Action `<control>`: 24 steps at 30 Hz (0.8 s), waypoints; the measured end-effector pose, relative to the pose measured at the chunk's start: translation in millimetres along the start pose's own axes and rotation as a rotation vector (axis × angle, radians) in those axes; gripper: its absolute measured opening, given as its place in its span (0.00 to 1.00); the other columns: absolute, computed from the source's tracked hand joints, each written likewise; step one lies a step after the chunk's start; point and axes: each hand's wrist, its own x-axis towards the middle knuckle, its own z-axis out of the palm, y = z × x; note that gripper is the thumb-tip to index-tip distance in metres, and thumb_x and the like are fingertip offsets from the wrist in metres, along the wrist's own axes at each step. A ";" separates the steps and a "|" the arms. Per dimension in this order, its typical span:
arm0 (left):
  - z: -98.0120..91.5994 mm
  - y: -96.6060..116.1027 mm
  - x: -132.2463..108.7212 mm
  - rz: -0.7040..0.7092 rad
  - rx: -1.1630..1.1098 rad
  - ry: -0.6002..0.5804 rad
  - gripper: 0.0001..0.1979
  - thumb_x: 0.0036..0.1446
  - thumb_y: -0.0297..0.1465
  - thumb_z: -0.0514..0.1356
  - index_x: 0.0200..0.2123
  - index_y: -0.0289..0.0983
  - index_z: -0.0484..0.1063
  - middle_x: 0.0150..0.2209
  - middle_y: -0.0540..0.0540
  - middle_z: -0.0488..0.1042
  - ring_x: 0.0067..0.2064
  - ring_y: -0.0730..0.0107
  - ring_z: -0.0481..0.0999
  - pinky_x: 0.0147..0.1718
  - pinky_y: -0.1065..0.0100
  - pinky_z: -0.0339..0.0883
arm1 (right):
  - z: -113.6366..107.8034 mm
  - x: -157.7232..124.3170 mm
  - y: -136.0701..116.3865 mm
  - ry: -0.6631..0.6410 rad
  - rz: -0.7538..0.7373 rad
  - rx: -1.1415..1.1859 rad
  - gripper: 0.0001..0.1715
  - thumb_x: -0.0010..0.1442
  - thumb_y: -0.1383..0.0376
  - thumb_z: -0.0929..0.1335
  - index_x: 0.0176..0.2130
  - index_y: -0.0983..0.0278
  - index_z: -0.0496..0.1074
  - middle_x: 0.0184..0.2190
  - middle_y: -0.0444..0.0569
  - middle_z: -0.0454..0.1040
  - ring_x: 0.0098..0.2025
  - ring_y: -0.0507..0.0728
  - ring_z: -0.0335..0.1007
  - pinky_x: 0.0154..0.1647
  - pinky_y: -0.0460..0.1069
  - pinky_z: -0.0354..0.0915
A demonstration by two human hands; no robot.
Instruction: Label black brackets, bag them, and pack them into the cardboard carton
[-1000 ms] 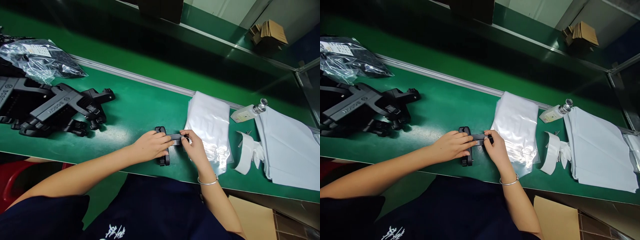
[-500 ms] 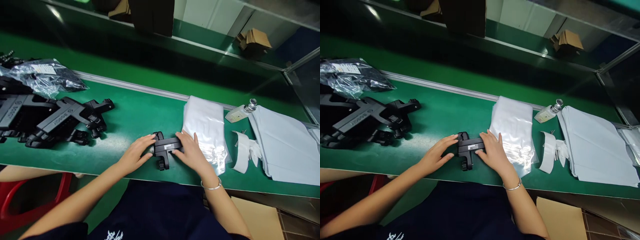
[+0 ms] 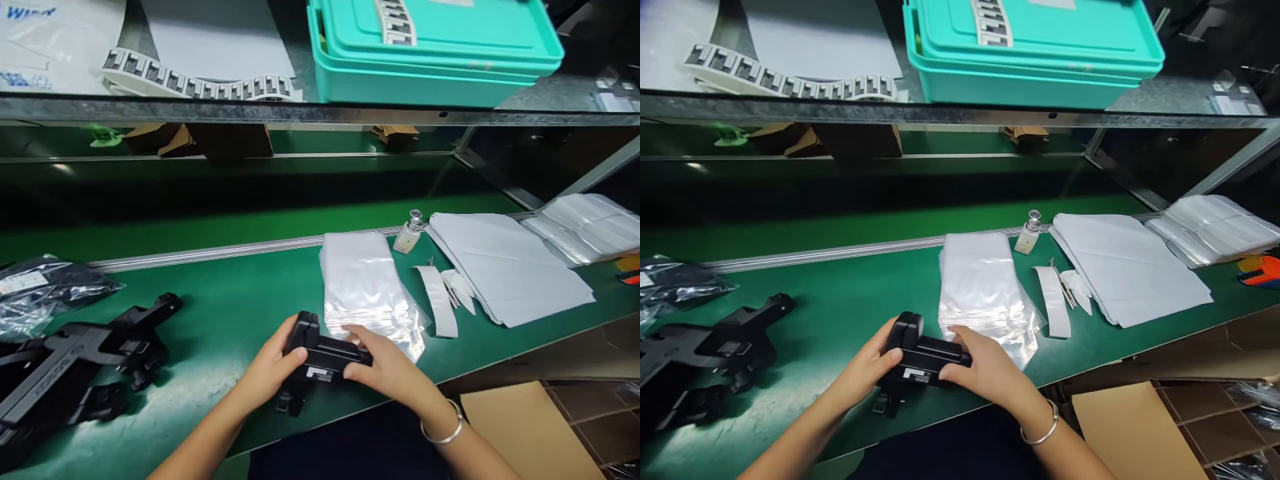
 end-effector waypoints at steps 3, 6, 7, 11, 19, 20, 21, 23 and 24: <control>20.2 21.8 52.4 0.124 0.193 -0.184 0.26 0.67 0.46 0.45 0.58 0.38 0.65 0.52 0.40 0.74 0.52 0.56 0.74 0.52 0.57 0.68 | -25.4 -22.9 23.5 0.025 0.160 0.376 0.31 0.54 0.47 0.73 0.51 0.62 0.74 0.42 0.52 0.80 0.44 0.64 0.77 0.45 0.55 0.73; 43.4 25.8 109.0 0.171 0.659 -0.250 0.17 0.66 0.37 0.48 0.52 0.38 0.70 0.47 0.43 0.76 0.46 0.61 0.75 0.47 0.62 0.69 | -40.4 -53.1 54.8 0.310 0.241 0.541 0.33 0.52 0.45 0.73 0.48 0.64 0.75 0.39 0.53 0.80 0.38 0.62 0.78 0.39 0.54 0.74; 49.7 23.6 125.3 0.171 0.766 -0.282 0.13 0.63 0.36 0.54 0.47 0.39 0.72 0.44 0.44 0.76 0.45 0.60 0.75 0.45 0.62 0.69 | -44.6 -64.8 64.9 0.392 0.274 0.578 0.33 0.52 0.44 0.73 0.48 0.64 0.75 0.39 0.53 0.80 0.36 0.62 0.78 0.36 0.54 0.75; 61.6 9.3 165.6 0.145 0.925 -0.374 0.04 0.57 0.30 0.60 0.31 0.37 0.75 0.37 0.44 0.77 0.43 0.57 0.76 0.41 0.64 0.69 | -61.7 -110.2 94.1 0.619 0.353 0.655 0.32 0.52 0.45 0.74 0.49 0.63 0.76 0.42 0.56 0.79 0.33 0.62 0.78 0.32 0.54 0.76; 56.2 20.9 172.0 0.131 1.090 -0.275 0.12 0.63 0.28 0.52 0.36 0.40 0.76 0.40 0.48 0.80 0.41 0.65 0.78 0.35 0.71 0.67 | -72.7 -115.3 96.4 0.587 0.319 0.686 0.31 0.51 0.47 0.75 0.48 0.63 0.76 0.41 0.55 0.80 0.33 0.62 0.79 0.31 0.52 0.76; 53.8 25.0 168.5 0.135 1.122 -0.226 0.12 0.63 0.28 0.51 0.37 0.39 0.76 0.41 0.47 0.79 0.42 0.64 0.78 0.34 0.70 0.66 | -70.8 -108.6 93.3 0.537 0.304 0.681 0.32 0.51 0.46 0.75 0.48 0.63 0.76 0.40 0.55 0.80 0.33 0.62 0.79 0.31 0.52 0.76; 49.0 29.0 163.2 0.138 1.154 -0.166 0.12 0.64 0.28 0.50 0.38 0.39 0.75 0.41 0.46 0.78 0.42 0.63 0.77 0.34 0.69 0.66 | -68.6 -102.0 90.1 0.488 0.287 0.674 0.32 0.51 0.46 0.75 0.48 0.63 0.77 0.39 0.55 0.80 0.33 0.62 0.79 0.32 0.52 0.75; 31.1 35.0 144.7 0.134 1.216 -0.028 0.13 0.64 0.29 0.48 0.39 0.37 0.73 0.41 0.42 0.76 0.42 0.60 0.76 0.34 0.67 0.66 | -64.3 -92.2 85.2 0.415 0.251 0.653 0.32 0.51 0.46 0.75 0.48 0.63 0.77 0.38 0.55 0.80 0.35 0.63 0.79 0.35 0.53 0.76; 18.2 36.1 130.9 0.122 1.246 0.044 0.14 0.64 0.29 0.47 0.39 0.36 0.73 0.40 0.40 0.76 0.42 0.59 0.76 0.34 0.66 0.66 | -62.7 -89.7 84.2 0.392 0.236 0.639 0.32 0.51 0.46 0.75 0.48 0.63 0.77 0.38 0.55 0.80 0.37 0.63 0.79 0.36 0.53 0.76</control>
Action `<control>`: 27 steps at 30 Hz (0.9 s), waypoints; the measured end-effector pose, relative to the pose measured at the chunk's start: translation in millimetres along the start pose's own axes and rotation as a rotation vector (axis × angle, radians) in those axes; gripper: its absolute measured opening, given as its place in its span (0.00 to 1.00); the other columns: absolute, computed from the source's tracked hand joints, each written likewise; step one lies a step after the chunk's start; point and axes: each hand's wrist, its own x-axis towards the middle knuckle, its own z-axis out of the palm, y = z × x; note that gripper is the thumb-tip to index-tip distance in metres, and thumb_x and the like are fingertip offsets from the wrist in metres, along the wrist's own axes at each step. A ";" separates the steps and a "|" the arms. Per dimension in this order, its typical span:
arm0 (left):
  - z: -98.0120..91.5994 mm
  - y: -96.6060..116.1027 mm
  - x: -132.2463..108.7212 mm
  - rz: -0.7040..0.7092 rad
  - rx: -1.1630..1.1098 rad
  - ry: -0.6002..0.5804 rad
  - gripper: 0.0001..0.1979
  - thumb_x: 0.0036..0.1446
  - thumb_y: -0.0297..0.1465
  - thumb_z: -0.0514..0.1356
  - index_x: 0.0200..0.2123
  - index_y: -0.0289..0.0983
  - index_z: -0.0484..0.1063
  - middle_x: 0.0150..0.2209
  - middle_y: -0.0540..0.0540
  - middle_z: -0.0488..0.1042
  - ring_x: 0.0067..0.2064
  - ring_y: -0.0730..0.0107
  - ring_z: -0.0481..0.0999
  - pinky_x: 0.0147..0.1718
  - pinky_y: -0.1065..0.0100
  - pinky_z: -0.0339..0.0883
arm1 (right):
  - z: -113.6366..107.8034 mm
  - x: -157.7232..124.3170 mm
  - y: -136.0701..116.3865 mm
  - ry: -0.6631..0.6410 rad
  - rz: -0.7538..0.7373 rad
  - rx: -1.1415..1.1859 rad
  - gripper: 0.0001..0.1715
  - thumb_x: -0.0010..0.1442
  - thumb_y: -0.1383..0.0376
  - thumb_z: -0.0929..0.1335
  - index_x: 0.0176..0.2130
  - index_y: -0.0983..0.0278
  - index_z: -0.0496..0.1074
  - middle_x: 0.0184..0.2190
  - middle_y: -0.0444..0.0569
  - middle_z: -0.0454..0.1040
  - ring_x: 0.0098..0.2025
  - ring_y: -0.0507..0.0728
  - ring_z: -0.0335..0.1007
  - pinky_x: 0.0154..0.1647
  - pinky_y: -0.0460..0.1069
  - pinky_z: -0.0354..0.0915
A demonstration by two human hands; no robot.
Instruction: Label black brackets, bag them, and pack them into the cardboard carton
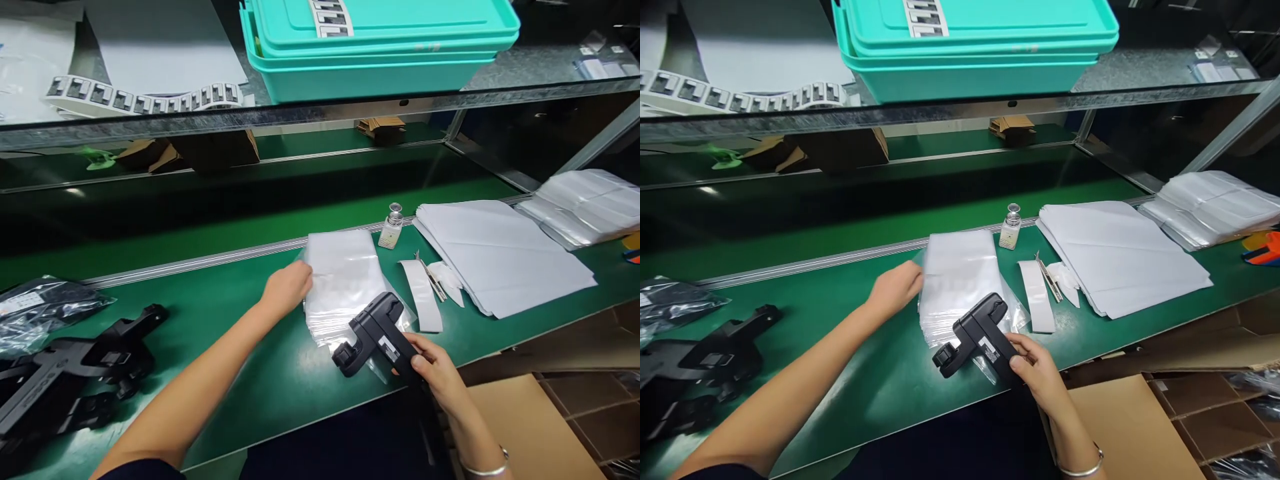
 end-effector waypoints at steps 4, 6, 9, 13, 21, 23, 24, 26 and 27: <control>-7.4 -48.3 -84.3 -0.091 0.069 0.052 0.15 0.63 0.31 0.46 0.30 0.37 0.71 0.28 0.44 0.72 0.32 0.61 0.74 0.31 0.65 0.65 | -6.3 -0.7 6.7 -0.041 0.001 -0.069 0.30 0.53 0.48 0.74 0.49 0.62 0.77 0.40 0.57 0.81 0.39 0.64 0.79 0.40 0.55 0.75; 6.4 -58.5 -130.7 -0.013 -0.048 -0.108 0.15 0.63 0.31 0.47 0.29 0.39 0.70 0.28 0.47 0.73 0.30 0.65 0.74 0.30 0.67 0.66 | -13.6 0.8 11.6 -0.034 0.012 -0.104 0.29 0.54 0.49 0.74 0.50 0.62 0.77 0.42 0.57 0.81 0.41 0.66 0.79 0.43 0.56 0.75; 39.3 -48.0 -180.1 -0.015 -0.187 -0.194 0.15 0.64 0.31 0.47 0.44 0.39 0.73 0.46 0.41 0.78 0.46 0.59 0.77 0.44 0.61 0.71 | -15.7 8.6 15.0 -0.002 0.002 -0.151 0.29 0.53 0.48 0.74 0.50 0.61 0.77 0.44 0.58 0.80 0.47 0.68 0.78 0.44 0.55 0.75; 69.4 -32.3 -183.8 -0.014 -0.223 -0.261 0.32 0.63 0.38 0.54 0.68 0.39 0.53 0.69 0.36 0.56 0.67 0.46 0.59 0.64 0.42 0.49 | 2.5 22.0 11.0 -0.059 -0.017 -0.157 0.29 0.54 0.48 0.73 0.50 0.60 0.77 0.43 0.55 0.80 0.41 0.65 0.80 0.44 0.54 0.74; 67.6 -103.7 -102.0 -0.323 -0.151 -0.055 0.27 0.67 0.39 0.50 0.66 0.36 0.55 0.65 0.36 0.64 0.66 0.50 0.63 0.65 0.45 0.49 | 27.4 21.1 0.1 -0.156 -0.051 -0.203 0.29 0.53 0.48 0.73 0.49 0.61 0.77 0.40 0.55 0.81 0.44 0.66 0.79 0.43 0.52 0.75; 64.6 -108.3 -99.9 -0.376 -0.129 0.003 0.24 0.66 0.35 0.50 0.63 0.33 0.60 0.63 0.34 0.66 0.63 0.51 0.66 0.61 0.50 0.59 | 25.3 17.6 -1.1 -0.156 -0.027 -0.208 0.28 0.53 0.48 0.73 0.49 0.61 0.77 0.41 0.55 0.81 0.41 0.65 0.80 0.40 0.52 0.75; 62.2 -107.6 -101.5 -0.392 -0.118 0.023 0.21 0.66 0.32 0.50 0.60 0.32 0.64 0.61 0.34 0.67 0.61 0.52 0.68 0.58 0.52 0.64 | 25.5 16.6 -2.2 -0.155 -0.007 -0.201 0.28 0.54 0.47 0.73 0.48 0.61 0.77 0.42 0.55 0.81 0.39 0.64 0.80 0.39 0.52 0.75; 54.6 -101.9 -106.9 -0.390 -0.106 0.036 0.17 0.66 0.28 0.48 0.52 0.34 0.71 0.56 0.35 0.72 0.56 0.55 0.73 0.50 0.58 0.70 | 31.7 17.0 -6.4 -0.160 0.033 -0.189 0.28 0.54 0.46 0.72 0.47 0.61 0.77 0.41 0.55 0.81 0.37 0.63 0.79 0.35 0.51 0.75; 49.2 -97.2 -109.7 -0.370 -0.102 0.034 0.17 0.66 0.28 0.47 0.49 0.35 0.74 0.54 0.37 0.73 0.53 0.56 0.75 0.48 0.59 0.71 | 38.7 18.5 -9.6 -0.180 0.050 -0.191 0.28 0.54 0.46 0.72 0.47 0.60 0.77 0.40 0.54 0.81 0.35 0.63 0.79 0.34 0.51 0.74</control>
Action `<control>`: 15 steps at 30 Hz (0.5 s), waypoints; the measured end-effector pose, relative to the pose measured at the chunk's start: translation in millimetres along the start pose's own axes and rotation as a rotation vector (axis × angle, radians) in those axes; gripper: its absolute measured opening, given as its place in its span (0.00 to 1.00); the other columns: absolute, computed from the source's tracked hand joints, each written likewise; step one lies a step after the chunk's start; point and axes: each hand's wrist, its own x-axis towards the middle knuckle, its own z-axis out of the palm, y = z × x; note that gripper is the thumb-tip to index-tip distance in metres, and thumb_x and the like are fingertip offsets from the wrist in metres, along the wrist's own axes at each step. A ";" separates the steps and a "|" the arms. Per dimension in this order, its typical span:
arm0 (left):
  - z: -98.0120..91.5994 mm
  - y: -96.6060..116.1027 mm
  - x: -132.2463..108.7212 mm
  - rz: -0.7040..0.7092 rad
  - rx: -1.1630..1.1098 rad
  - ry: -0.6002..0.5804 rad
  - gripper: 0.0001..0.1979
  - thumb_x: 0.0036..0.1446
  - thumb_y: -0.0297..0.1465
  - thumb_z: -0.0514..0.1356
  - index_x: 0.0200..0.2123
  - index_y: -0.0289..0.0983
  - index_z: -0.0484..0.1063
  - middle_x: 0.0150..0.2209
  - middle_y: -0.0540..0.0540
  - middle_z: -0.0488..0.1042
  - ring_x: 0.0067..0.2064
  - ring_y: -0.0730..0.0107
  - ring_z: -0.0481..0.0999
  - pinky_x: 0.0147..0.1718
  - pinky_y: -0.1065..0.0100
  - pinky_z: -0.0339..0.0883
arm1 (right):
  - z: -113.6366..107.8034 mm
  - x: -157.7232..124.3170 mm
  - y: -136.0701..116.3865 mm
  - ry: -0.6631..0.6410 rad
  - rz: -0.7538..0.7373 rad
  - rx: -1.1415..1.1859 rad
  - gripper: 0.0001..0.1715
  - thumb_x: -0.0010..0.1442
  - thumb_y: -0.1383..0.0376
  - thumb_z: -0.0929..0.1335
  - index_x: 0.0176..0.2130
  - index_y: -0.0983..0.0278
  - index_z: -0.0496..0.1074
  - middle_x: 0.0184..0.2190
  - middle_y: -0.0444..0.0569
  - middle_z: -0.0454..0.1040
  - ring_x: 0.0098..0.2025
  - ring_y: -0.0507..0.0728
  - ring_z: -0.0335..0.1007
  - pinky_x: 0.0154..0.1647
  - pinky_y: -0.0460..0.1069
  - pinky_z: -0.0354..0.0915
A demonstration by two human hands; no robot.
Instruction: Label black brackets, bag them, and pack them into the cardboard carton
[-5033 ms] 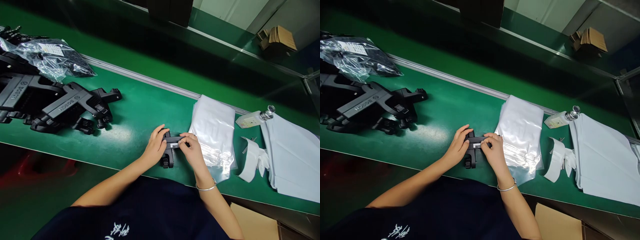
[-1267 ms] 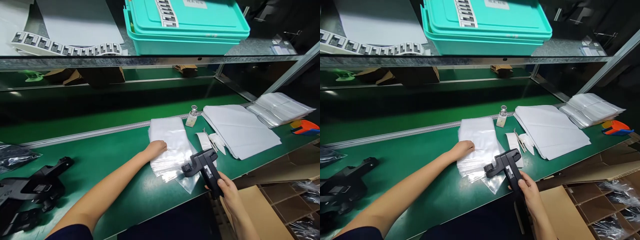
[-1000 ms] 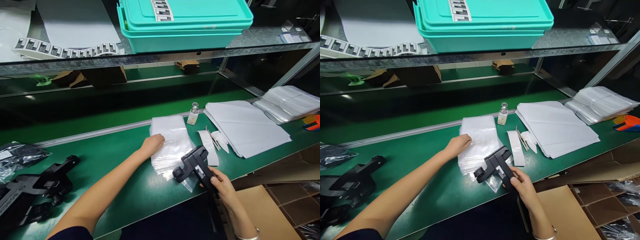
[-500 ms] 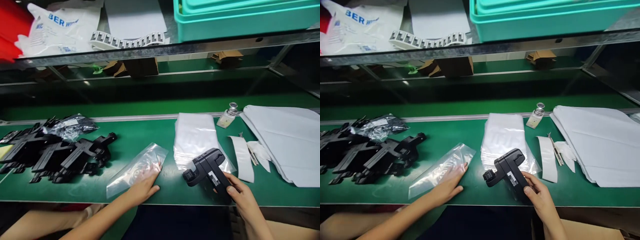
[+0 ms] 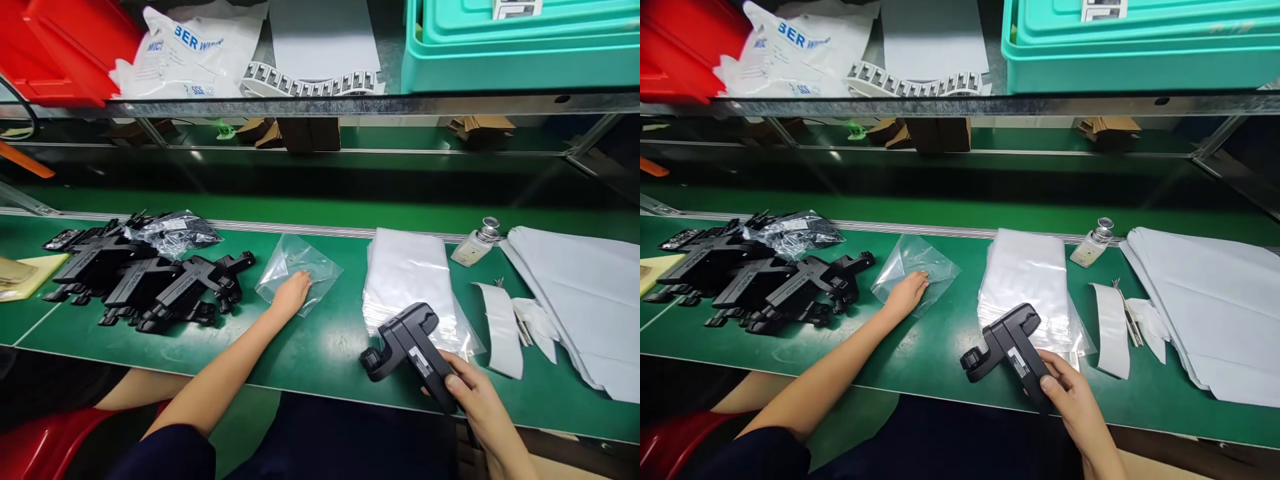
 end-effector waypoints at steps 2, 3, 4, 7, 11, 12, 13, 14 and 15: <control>-11.8 11.1 -8.0 0.058 0.003 -0.009 0.16 0.66 0.29 0.49 0.45 0.37 0.77 0.49 0.39 0.75 0.49 0.56 0.75 0.45 0.59 0.71 | 18.9 8.8 -11.3 -0.104 0.028 -0.023 0.28 0.54 0.46 0.72 0.47 0.61 0.77 0.36 0.52 0.81 0.34 0.61 0.78 0.35 0.51 0.73; -18.0 17.6 -11.8 0.090 0.002 -0.013 0.16 0.66 0.30 0.50 0.44 0.37 0.78 0.46 0.40 0.75 0.47 0.56 0.75 0.45 0.59 0.70 | 31.2 14.7 -17.0 -0.185 0.045 -0.036 0.28 0.54 0.46 0.72 0.46 0.61 0.77 0.35 0.51 0.80 0.33 0.61 0.77 0.35 0.51 0.72; -23.8 23.8 -15.8 0.118 0.000 -0.015 0.16 0.65 0.31 0.51 0.45 0.38 0.79 0.43 0.40 0.75 0.46 0.57 0.74 0.44 0.59 0.70 | 44.4 21.3 -21.6 -0.281 0.076 -0.043 0.27 0.55 0.46 0.72 0.45 0.62 0.77 0.33 0.50 0.80 0.33 0.60 0.76 0.35 0.51 0.71; -38.0 35.2 -29.9 0.235 -0.032 -0.059 0.18 0.65 0.30 0.50 0.52 0.41 0.76 0.37 0.44 0.74 0.41 0.61 0.74 0.41 0.64 0.69 | 79.3 40.7 -25.2 -0.514 0.241 -0.003 0.28 0.54 0.43 0.71 0.34 0.65 0.77 0.26 0.47 0.76 0.27 0.57 0.74 0.28 0.48 0.67; -46.9 31.4 -53.4 0.398 -0.059 -0.187 0.21 0.64 0.28 0.49 0.58 0.42 0.70 0.35 0.46 0.74 0.38 0.64 0.76 0.35 0.69 0.68 | 96.5 54.3 -8.3 -0.419 0.338 0.059 0.30 0.54 0.41 0.70 0.28 0.66 0.71 0.21 0.44 0.72 0.24 0.55 0.73 0.26 0.47 0.65; -47.4 31.0 -58.3 0.413 -0.059 -0.208 0.22 0.64 0.27 0.49 0.59 0.42 0.69 0.36 0.46 0.75 0.38 0.64 0.76 0.35 0.69 0.67 | 97.2 55.4 -3.1 -0.340 0.304 0.058 0.30 0.54 0.41 0.70 0.31 0.66 0.71 0.23 0.44 0.73 0.25 0.55 0.74 0.27 0.47 0.66; -47.5 31.9 -62.0 0.425 -0.063 -0.223 0.23 0.64 0.27 0.49 0.60 0.42 0.67 0.37 0.46 0.76 0.38 0.63 0.76 0.35 0.69 0.68 | 97.7 56.0 1.6 -0.265 0.263 0.050 0.29 0.54 0.42 0.71 0.34 0.66 0.71 0.24 0.44 0.73 0.26 0.55 0.73 0.28 0.48 0.67; -47.2 34.3 -64.4 0.437 -0.070 -0.229 0.23 0.64 0.27 0.49 0.61 0.42 0.65 0.38 0.46 0.77 0.38 0.63 0.77 0.35 0.68 0.68 | 98.4 56.3 5.5 -0.205 0.225 0.041 0.29 0.53 0.42 0.72 0.37 0.65 0.71 0.25 0.44 0.74 0.27 0.55 0.73 0.28 0.48 0.68; -46.8 37.7 -65.5 0.450 -0.078 -0.225 0.24 0.64 0.27 0.49 0.62 0.41 0.63 0.39 0.46 0.77 0.39 0.63 0.77 0.36 0.68 0.69 | 99.3 56.6 8.2 -0.166 0.202 0.038 0.30 0.51 0.43 0.73 0.39 0.65 0.70 0.25 0.44 0.73 0.26 0.55 0.72 0.27 0.49 0.68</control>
